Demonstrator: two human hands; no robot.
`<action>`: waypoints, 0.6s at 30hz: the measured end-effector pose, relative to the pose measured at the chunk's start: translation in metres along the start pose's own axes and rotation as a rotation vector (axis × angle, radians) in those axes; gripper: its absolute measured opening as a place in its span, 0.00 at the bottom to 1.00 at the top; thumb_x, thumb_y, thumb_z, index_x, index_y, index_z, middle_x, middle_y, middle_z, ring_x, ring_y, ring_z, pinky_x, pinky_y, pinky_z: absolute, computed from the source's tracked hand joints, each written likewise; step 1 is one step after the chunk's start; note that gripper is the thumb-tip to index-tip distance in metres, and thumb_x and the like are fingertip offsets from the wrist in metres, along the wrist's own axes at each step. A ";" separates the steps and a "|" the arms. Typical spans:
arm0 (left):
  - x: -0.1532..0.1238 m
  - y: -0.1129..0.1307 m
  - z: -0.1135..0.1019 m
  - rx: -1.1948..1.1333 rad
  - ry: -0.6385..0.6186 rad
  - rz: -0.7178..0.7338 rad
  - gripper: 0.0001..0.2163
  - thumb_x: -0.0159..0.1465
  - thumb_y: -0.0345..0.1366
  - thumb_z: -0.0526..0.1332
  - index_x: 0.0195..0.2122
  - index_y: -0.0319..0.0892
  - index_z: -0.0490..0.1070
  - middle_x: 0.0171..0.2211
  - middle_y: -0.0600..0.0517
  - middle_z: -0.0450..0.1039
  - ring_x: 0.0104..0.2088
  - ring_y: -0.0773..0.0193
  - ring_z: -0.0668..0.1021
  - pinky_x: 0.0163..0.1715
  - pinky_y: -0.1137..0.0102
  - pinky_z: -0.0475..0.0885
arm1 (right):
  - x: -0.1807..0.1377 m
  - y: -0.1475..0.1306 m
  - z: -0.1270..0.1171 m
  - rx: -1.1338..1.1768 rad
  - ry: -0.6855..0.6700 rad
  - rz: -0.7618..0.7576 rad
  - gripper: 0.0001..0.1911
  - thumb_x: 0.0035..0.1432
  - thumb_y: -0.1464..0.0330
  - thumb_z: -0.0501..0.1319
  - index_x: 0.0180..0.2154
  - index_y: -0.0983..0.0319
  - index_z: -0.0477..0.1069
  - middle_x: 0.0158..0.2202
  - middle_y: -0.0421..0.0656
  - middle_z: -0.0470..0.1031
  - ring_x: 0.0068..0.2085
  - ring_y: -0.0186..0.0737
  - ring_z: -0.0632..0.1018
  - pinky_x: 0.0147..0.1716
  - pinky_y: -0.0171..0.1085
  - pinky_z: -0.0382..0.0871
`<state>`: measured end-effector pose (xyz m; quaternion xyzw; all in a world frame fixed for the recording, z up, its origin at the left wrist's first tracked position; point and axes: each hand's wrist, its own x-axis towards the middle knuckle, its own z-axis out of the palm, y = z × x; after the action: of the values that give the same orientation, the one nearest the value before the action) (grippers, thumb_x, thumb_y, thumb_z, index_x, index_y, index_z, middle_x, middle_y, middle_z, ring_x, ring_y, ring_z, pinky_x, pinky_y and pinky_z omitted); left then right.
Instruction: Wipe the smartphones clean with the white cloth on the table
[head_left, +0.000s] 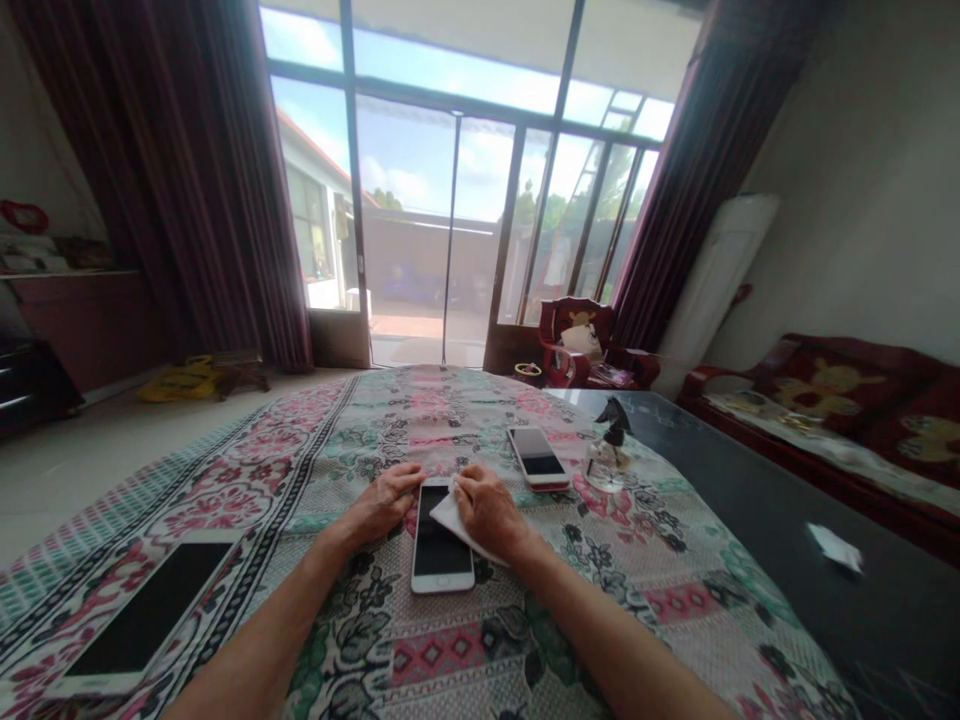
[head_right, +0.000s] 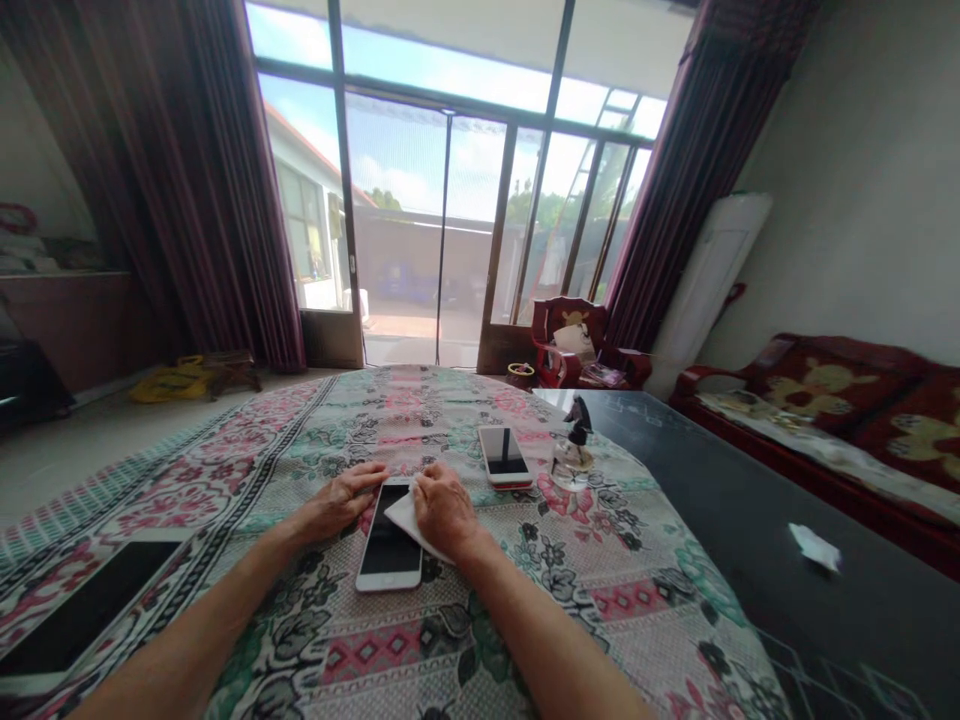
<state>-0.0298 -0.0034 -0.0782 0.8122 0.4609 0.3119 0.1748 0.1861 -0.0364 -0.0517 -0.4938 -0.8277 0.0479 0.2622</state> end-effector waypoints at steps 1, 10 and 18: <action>0.000 0.001 0.000 0.000 0.000 -0.002 0.18 0.57 0.31 0.55 0.46 0.42 0.77 0.54 0.48 0.72 0.56 0.57 0.72 0.59 0.65 0.64 | -0.002 -0.001 -0.002 -0.003 -0.010 -0.014 0.14 0.65 0.69 0.51 0.40 0.63 0.75 0.46 0.47 0.72 0.47 0.38 0.72 0.51 0.35 0.64; 0.000 0.008 -0.005 -0.044 -0.045 -0.003 0.16 0.60 0.34 0.55 0.46 0.41 0.77 0.54 0.45 0.72 0.56 0.56 0.71 0.59 0.65 0.63 | -0.015 0.003 -0.012 0.032 -0.053 -0.097 0.15 0.65 0.68 0.50 0.39 0.63 0.75 0.46 0.47 0.72 0.47 0.38 0.72 0.49 0.36 0.65; -0.001 0.008 -0.007 0.001 -0.119 0.026 0.17 0.64 0.38 0.52 0.49 0.41 0.75 0.55 0.46 0.70 0.58 0.57 0.69 0.60 0.66 0.61 | 0.003 0.008 -0.011 -0.034 -0.068 -0.017 0.15 0.66 0.67 0.50 0.38 0.61 0.75 0.43 0.45 0.73 0.42 0.36 0.74 0.46 0.34 0.65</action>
<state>-0.0301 -0.0087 -0.0684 0.8352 0.4394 0.2653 0.1974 0.1963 -0.0319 -0.0435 -0.4892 -0.8410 0.0485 0.2260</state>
